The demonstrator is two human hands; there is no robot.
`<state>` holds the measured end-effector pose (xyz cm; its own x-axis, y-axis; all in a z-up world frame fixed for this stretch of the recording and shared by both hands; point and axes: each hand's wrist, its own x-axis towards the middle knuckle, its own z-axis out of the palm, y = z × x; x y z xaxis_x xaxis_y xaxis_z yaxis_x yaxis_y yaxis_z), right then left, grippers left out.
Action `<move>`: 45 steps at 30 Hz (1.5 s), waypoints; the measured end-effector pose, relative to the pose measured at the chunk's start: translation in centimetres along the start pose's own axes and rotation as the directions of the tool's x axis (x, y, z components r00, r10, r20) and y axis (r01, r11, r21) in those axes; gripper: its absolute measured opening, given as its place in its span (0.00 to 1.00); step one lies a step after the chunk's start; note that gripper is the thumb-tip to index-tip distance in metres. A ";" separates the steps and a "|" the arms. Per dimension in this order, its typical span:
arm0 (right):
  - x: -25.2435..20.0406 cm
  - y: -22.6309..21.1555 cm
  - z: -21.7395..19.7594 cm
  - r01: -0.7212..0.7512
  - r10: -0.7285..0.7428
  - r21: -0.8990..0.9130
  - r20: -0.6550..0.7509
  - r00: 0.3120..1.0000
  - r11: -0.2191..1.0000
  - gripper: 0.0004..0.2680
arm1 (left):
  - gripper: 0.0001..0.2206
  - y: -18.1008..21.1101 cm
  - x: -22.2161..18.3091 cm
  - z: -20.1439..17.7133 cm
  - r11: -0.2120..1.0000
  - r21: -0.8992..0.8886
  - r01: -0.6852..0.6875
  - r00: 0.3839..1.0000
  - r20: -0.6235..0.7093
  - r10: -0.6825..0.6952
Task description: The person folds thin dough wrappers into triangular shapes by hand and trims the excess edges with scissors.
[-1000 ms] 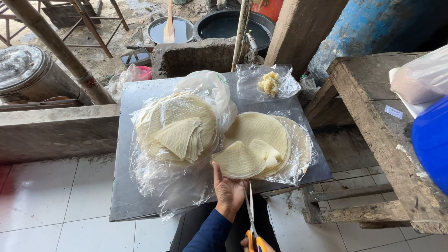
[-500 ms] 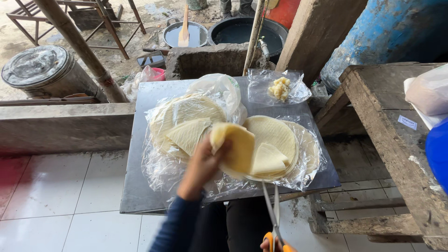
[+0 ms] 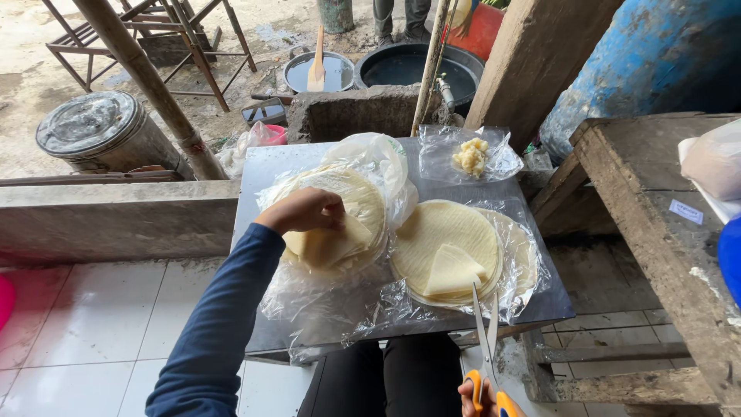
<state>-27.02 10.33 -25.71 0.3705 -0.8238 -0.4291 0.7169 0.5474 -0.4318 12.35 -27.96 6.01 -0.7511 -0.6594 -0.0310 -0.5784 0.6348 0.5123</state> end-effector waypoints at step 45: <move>-7.8 -9.9 16.5 0.389 -0.588 -0.839 0.105 0.802 0.382 0.29 | 0.15 15.7 -0.2 20.3 0.917 0.171 -0.361 0.723 -0.570 0.391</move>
<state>-27.21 8.89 -5.00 -0.0622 -0.9980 -0.0077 -0.0777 0.0125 -0.9969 -3.08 -9.71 -3.35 -0.5880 -0.4579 0.6668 -0.3131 0.8889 0.3343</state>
